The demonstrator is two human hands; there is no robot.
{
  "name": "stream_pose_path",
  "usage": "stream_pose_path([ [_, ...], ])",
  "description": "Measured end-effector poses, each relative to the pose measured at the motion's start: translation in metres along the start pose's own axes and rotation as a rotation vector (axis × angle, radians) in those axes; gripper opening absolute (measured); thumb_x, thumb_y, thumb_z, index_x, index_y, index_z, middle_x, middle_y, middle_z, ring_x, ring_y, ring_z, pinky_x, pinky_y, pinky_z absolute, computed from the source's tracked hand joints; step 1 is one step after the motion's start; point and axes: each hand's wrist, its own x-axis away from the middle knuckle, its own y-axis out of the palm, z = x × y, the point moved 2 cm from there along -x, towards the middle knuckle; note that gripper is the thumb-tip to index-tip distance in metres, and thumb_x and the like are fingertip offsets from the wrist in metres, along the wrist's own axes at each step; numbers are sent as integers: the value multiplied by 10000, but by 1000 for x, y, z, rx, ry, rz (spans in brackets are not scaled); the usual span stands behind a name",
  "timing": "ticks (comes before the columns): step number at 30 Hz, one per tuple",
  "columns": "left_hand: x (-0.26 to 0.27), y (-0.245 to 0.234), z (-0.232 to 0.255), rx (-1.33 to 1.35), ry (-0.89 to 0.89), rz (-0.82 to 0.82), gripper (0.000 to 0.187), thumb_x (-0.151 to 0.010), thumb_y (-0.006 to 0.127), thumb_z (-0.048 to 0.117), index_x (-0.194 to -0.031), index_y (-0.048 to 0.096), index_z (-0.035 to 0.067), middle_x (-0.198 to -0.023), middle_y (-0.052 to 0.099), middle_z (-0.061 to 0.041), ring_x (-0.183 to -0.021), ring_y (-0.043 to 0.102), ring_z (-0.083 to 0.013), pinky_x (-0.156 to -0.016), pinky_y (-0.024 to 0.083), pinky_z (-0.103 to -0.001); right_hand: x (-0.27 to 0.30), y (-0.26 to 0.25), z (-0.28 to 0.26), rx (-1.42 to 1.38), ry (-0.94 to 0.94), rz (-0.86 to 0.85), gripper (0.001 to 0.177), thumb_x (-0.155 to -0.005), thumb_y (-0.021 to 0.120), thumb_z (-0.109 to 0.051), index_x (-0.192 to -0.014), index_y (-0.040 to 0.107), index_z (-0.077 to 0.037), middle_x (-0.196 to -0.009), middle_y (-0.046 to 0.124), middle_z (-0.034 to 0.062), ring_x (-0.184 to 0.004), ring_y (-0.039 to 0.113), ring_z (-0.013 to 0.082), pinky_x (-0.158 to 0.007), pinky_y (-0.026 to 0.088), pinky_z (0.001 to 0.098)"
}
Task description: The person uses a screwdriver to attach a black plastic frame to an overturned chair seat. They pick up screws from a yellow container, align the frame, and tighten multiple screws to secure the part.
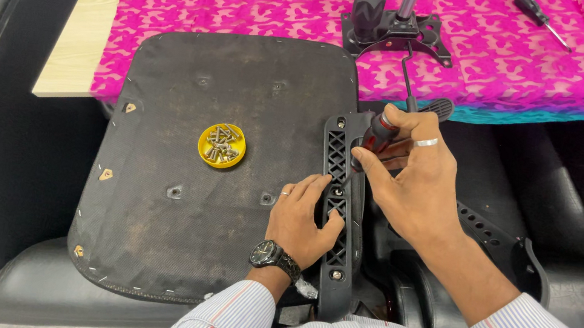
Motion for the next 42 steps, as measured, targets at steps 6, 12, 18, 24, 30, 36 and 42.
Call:
stream_pose_path([
  [6,-1,0,2,-27,12,8,566,-781,679,213,-1306,635,8,-1323,656,-195,-1175,620,-371,-994,512,-450,3,-6,7,27,31,41,528,-889,809,-26,-1275,453,34,-1157,648,167,-1000,723,218,-777,637,319],
  [12,-1,1,4,-15,-1,13,548,-771,682,199,-1284,642,11,-1299,673,-163,-1128,630,-359,-977,519,-440,5,-7,11,-157,-7,23,517,-926,714,30,-1346,414,40,-1242,605,172,-1075,725,208,-876,641,309],
  [18,-1,0,5,-5,5,22,537,-767,680,188,-1272,647,11,-1295,672,-162,-1117,631,-359,-972,520,-438,6,-2,5,1,-31,43,494,-897,817,-23,-1256,480,17,-1128,656,149,-938,760,213,-772,652,303],
  [24,-1,1,5,-21,22,33,534,-769,688,192,-1270,655,10,-1291,676,-171,-1126,633,-367,-978,521,-444,4,1,6,-79,-107,25,480,-947,756,3,-1321,457,26,-1173,659,152,-1010,756,212,-828,655,319],
  [30,-2,2,4,-40,-6,14,553,-764,685,200,-1281,657,4,-1300,674,-193,-1139,642,-366,-966,532,-441,6,-1,7,-18,-68,111,480,-920,797,-20,-1282,485,21,-1162,655,170,-984,745,225,-746,648,297],
  [36,-2,3,4,-41,-1,19,556,-756,690,201,-1277,660,8,-1294,679,-191,-1134,638,-372,-964,529,-445,5,-1,11,-95,-35,79,447,-940,769,-5,-1289,490,7,-1145,674,139,-1005,761,193,-767,636,302],
  [42,-3,3,2,0,-11,39,554,-748,709,204,-1263,670,5,-1285,682,-190,-1128,644,-350,-978,529,-436,6,4,16,-120,-83,119,459,-954,748,27,-1313,462,38,-1227,618,176,-1052,723,218,-860,645,308],
])
